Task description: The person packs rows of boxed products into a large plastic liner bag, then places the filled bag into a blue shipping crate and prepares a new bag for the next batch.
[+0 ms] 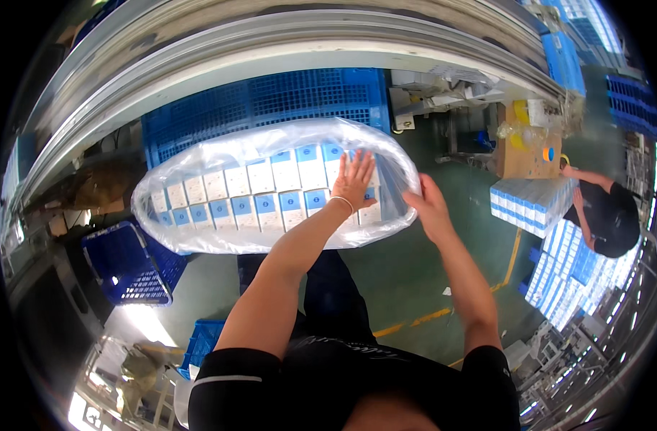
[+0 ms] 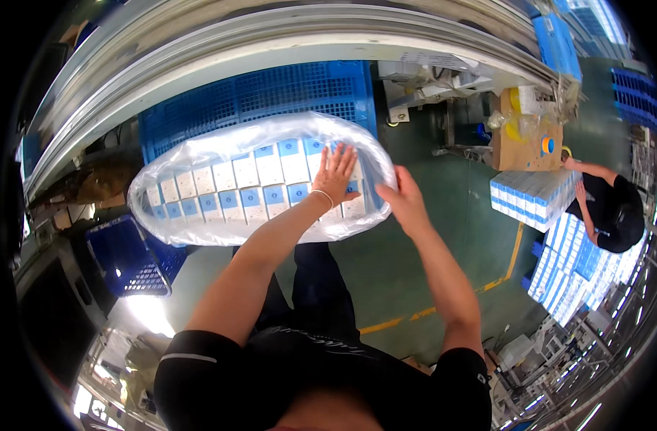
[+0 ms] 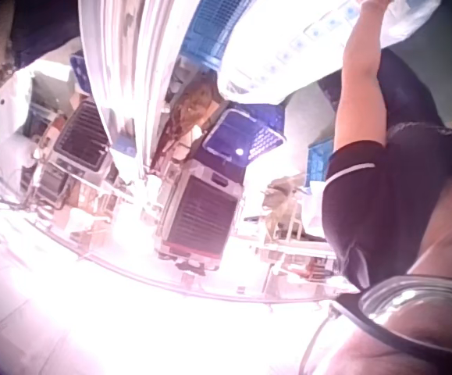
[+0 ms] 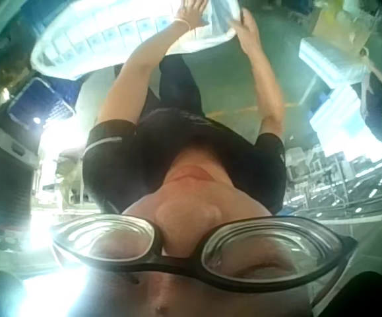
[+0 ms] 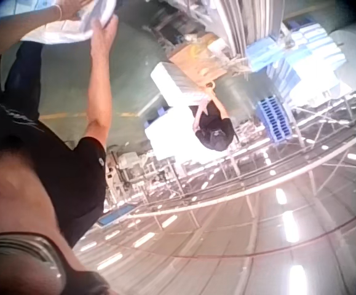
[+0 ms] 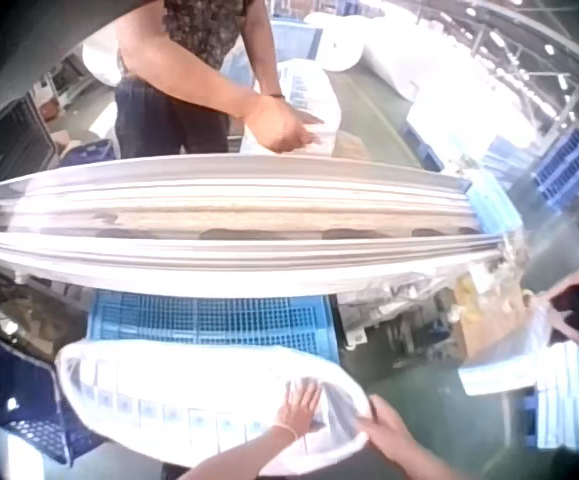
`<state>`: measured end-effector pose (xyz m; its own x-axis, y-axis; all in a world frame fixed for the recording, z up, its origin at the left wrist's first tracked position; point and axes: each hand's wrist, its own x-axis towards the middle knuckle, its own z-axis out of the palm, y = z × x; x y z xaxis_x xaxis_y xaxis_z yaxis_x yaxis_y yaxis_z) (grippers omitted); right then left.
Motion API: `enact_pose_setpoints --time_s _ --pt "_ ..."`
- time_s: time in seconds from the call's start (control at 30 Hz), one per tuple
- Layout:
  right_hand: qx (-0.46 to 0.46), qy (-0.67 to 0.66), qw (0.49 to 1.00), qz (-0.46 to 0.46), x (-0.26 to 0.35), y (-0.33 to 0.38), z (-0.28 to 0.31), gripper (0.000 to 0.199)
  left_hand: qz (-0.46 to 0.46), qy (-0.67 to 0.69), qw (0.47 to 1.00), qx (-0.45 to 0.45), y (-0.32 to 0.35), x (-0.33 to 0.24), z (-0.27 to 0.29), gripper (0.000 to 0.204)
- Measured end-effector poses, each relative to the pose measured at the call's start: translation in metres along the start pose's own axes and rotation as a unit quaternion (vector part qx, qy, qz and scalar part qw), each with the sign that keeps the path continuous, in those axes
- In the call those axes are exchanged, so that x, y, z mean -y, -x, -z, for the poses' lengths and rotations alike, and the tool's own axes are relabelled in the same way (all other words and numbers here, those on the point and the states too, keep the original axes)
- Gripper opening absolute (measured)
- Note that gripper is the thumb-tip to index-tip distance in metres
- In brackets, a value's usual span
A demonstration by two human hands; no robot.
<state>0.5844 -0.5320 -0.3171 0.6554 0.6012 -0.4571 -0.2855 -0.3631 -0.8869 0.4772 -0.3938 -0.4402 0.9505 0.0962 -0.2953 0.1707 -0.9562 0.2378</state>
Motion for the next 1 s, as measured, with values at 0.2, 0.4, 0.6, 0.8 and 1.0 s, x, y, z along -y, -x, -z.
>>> enact_pose_setpoints --time_s 0.2,0.4,0.6,0.8,1.0 --pt "0.025 0.14 0.977 -0.16 0.007 0.044 0.006 0.035 0.12 0.307 0.942 -0.066 0.142 0.072 -0.046 0.053" --pt "-0.102 0.532 0.84 -0.002 0.017 0.047 -0.028 0.045 0.298 0.519 0.78 0.183 0.363 0.252 -0.031 0.031" --pt "0.098 0.331 0.883 0.317 0.019 0.024 -0.273 0.039 0.53 0.117 0.792 -0.279 0.409 0.36 0.045 0.051" --pt "0.271 0.408 0.776 0.396 -0.07 -0.022 -0.557 0.047 0.488 0.367 0.758 -0.228 0.403 0.398 0.001 0.037" --pt "0.296 0.619 0.615 0.389 -0.111 0.007 -0.588 0.096 0.366 0.361 0.778 -0.361 0.446 0.353 0.095 0.013"
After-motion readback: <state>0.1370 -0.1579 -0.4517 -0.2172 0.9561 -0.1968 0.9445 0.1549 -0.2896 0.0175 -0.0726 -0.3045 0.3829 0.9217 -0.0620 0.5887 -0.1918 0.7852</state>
